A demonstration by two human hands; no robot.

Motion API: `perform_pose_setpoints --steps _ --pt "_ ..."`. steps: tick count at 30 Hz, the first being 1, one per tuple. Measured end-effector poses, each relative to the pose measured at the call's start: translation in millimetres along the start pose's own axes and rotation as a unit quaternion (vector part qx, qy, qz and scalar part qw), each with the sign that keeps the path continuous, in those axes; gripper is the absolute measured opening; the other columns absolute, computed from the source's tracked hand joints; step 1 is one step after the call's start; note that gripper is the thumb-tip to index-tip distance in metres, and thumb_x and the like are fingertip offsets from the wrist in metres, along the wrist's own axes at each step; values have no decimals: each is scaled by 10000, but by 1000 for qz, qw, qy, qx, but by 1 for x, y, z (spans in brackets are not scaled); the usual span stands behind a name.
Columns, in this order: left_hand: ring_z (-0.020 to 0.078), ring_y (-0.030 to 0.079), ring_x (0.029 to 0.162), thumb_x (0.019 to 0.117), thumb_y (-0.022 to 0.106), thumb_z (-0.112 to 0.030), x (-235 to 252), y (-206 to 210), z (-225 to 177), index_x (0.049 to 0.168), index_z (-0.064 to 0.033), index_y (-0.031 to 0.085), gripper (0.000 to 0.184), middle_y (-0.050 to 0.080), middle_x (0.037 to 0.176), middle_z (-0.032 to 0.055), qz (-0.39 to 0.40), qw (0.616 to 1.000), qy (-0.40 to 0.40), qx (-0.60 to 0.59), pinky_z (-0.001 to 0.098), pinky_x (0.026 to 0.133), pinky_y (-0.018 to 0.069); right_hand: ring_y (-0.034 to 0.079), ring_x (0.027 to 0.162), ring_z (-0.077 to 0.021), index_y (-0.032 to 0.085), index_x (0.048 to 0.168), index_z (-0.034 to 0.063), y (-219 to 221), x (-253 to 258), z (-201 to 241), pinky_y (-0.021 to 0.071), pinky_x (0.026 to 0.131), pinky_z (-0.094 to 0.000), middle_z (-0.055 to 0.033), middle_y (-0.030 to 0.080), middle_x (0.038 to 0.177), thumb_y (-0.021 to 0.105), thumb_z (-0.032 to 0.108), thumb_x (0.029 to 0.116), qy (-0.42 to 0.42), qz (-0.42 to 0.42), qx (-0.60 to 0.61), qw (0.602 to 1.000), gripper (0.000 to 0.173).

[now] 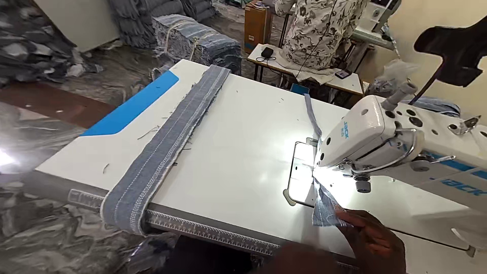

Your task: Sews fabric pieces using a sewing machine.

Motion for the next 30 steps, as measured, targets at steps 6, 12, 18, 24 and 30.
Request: perform_pose_setpoints --steps 6,12,18,24,30 --pt "184 507 1321 915 746 -278 49 -71 57 1123 -237 762 212 638 1278 -55 -123 991 0 44 455 1080 458 656 1235 -265 803 1042 210 -1 7 9 608 991 -412 -40 718 1257 753 194 927 -100 -4 -29 995 126" --pt "93 689 976 977 622 -49 61 -81 58 1112 -71 747 185 724 1043 -7 -132 990 -2 -58 291 883 598 734 863 -155 750 1059 38 2 17 10 652 778 -314 -52 751 1006 760 35 901 -73 -82 69 992 158" --pt "115 690 847 1017 602 -79 66 -81 65 1195 -68 676 193 699 1026 17 -146 980 -55 -120 262 721 613 717 746 -133 619 1020 49 5 22 12 652 679 -288 -29 714 901 773 11 885 -27 -143 73 987 208" --pt "107 702 933 949 724 -91 66 -90 52 1287 -18 691 347 695 1082 49 -132 991 25 -13 260 833 630 738 917 -183 731 1151 -47 4 24 19 673 799 -319 -112 712 1055 830 13 841 -85 -101 25 991 331" --pt "178 631 1135 926 695 -66 73 -85 53 993 -80 746 85 635 1146 56 -99 993 38 -46 312 929 582 661 1092 -196 749 902 39 5 25 20 593 944 -335 -89 678 1061 804 62 857 -152 -104 8 983 75"
Point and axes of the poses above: each hand's wrist, its own x-axis towards the middle knuckle, its own y-axis out of the palm, z = x × y, the point moved 9 cm from there along x, towards the middle knuckle
